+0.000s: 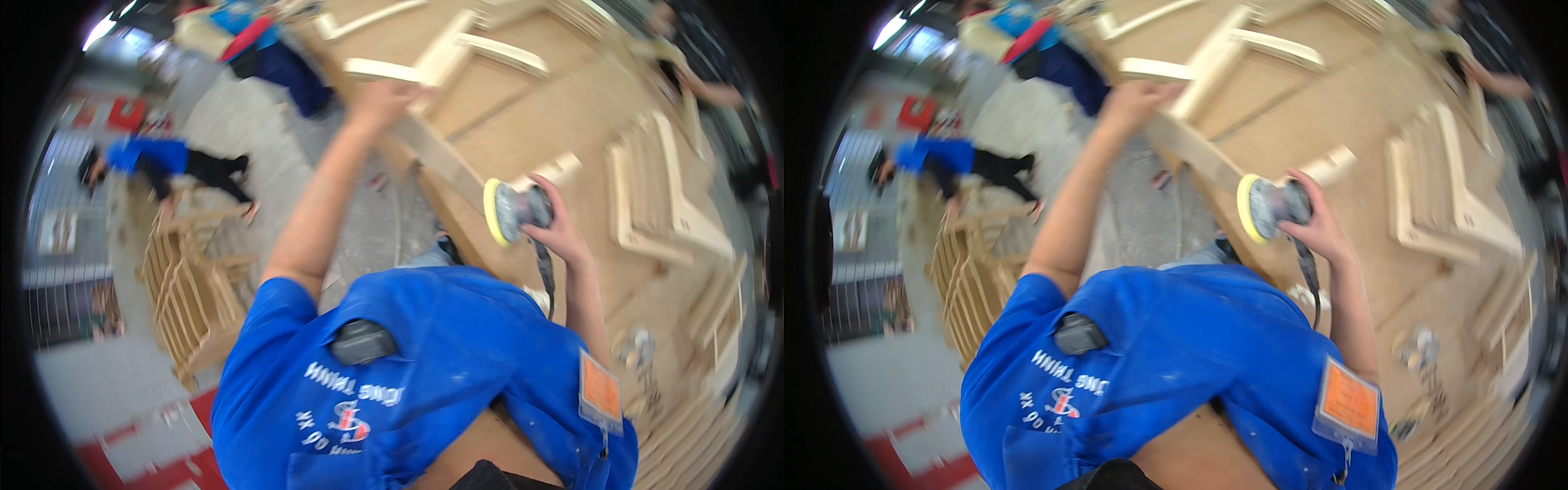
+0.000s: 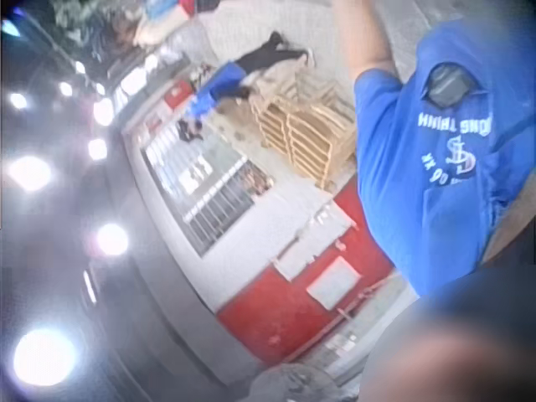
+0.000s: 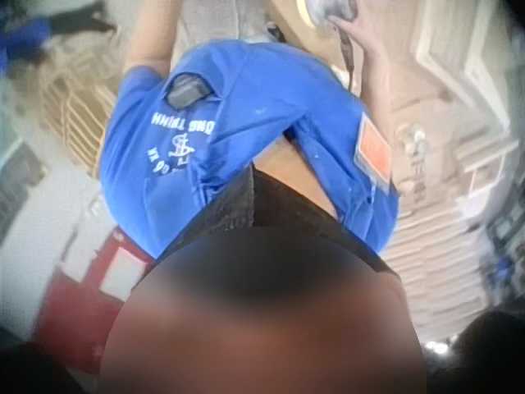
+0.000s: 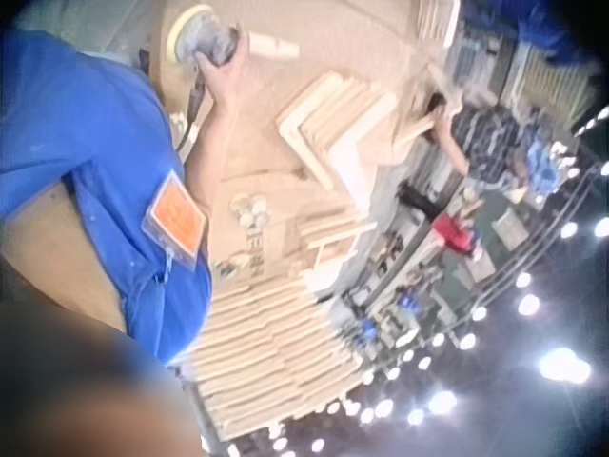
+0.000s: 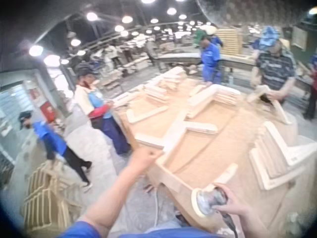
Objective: The person uses an orbital sander to smooth the surfaces of L-shaped wooden pieces on a workbench. They handle each piece one at a time, sanding edges and flat surfaces, then place the finished pieces into a stack. The person also organizes sanding discs and accessories in a container.
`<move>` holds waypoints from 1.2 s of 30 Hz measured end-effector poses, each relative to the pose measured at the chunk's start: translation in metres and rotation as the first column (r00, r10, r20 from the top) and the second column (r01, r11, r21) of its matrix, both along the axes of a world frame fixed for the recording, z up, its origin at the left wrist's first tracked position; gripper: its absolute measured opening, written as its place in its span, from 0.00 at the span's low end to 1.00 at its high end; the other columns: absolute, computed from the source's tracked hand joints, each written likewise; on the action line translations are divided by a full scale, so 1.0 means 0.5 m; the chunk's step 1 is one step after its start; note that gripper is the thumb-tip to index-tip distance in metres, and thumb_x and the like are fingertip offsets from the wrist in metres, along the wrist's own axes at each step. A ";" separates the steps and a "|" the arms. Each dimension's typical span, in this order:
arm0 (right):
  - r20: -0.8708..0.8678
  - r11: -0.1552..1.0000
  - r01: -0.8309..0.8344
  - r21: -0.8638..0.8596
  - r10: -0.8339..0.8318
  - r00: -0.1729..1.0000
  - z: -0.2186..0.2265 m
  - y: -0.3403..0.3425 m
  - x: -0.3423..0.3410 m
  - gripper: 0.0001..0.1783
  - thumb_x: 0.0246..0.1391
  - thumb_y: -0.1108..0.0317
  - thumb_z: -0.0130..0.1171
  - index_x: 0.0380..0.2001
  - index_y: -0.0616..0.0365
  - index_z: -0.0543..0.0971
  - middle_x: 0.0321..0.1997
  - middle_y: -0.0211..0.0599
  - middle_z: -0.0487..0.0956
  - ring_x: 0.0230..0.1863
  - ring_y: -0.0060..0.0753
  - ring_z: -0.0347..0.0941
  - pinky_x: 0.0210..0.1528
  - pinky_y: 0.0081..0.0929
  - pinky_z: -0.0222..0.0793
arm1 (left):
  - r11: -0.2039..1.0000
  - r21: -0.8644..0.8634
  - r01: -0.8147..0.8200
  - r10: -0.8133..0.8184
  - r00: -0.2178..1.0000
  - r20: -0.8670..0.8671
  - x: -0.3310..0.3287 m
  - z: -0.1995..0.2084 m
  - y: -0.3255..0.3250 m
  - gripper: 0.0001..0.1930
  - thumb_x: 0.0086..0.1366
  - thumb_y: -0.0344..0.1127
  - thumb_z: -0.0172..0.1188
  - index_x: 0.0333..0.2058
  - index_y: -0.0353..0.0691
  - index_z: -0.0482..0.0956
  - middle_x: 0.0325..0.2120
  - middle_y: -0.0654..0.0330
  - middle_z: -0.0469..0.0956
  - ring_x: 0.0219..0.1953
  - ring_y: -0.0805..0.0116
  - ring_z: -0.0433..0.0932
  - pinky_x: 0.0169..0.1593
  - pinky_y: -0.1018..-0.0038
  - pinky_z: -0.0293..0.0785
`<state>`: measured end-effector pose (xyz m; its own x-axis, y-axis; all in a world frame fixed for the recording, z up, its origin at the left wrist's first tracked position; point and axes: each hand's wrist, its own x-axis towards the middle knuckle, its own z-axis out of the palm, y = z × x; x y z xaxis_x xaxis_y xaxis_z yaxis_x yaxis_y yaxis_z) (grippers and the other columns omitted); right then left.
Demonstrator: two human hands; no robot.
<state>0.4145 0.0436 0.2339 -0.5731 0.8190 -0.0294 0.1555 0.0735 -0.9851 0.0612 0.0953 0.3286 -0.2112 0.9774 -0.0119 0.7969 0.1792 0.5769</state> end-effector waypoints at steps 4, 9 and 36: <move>0.216 0.971 0.238 0.037 -0.240 0.946 -0.078 -0.028 0.035 0.45 0.34 0.77 0.65 0.60 0.49 0.62 0.54 0.41 0.65 0.56 0.37 0.63 0.59 0.32 0.59 | 0.986 -0.164 -0.024 -0.003 0.987 -0.162 -0.189 -0.090 0.067 0.28 0.55 0.58 0.60 0.25 0.31 0.81 0.18 0.55 0.78 0.21 0.69 0.73 0.28 0.70 0.68; 0.433 0.889 0.453 0.071 -0.437 0.788 -0.138 -0.072 0.084 0.41 0.37 0.76 0.62 0.59 0.44 0.63 0.52 0.46 0.64 0.54 0.48 0.64 0.56 0.35 0.63 | 0.959 -0.283 -0.010 0.106 0.940 0.324 -0.293 -0.249 0.073 0.22 0.52 0.50 0.66 0.24 0.31 0.80 0.19 0.59 0.78 0.22 0.73 0.73 0.26 0.73 0.67; 0.864 0.806 0.538 0.246 -0.434 0.256 -0.333 0.314 0.133 0.39 0.45 0.69 0.61 0.60 0.34 0.58 0.57 0.52 0.58 0.55 0.58 0.66 0.55 0.43 0.66 | 0.927 -0.374 0.019 0.092 0.957 0.276 -0.188 -0.626 -0.055 0.25 0.55 0.32 0.63 0.52 0.34 0.70 0.42 0.52 0.77 0.44 0.63 0.76 0.47 0.71 0.72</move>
<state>0.4811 0.2008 0.0675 0.3176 0.8973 -0.3065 0.8703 -0.4041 -0.2814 -0.0328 0.0679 0.0157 -0.1804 0.8826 -0.4342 0.5987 0.4488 0.6635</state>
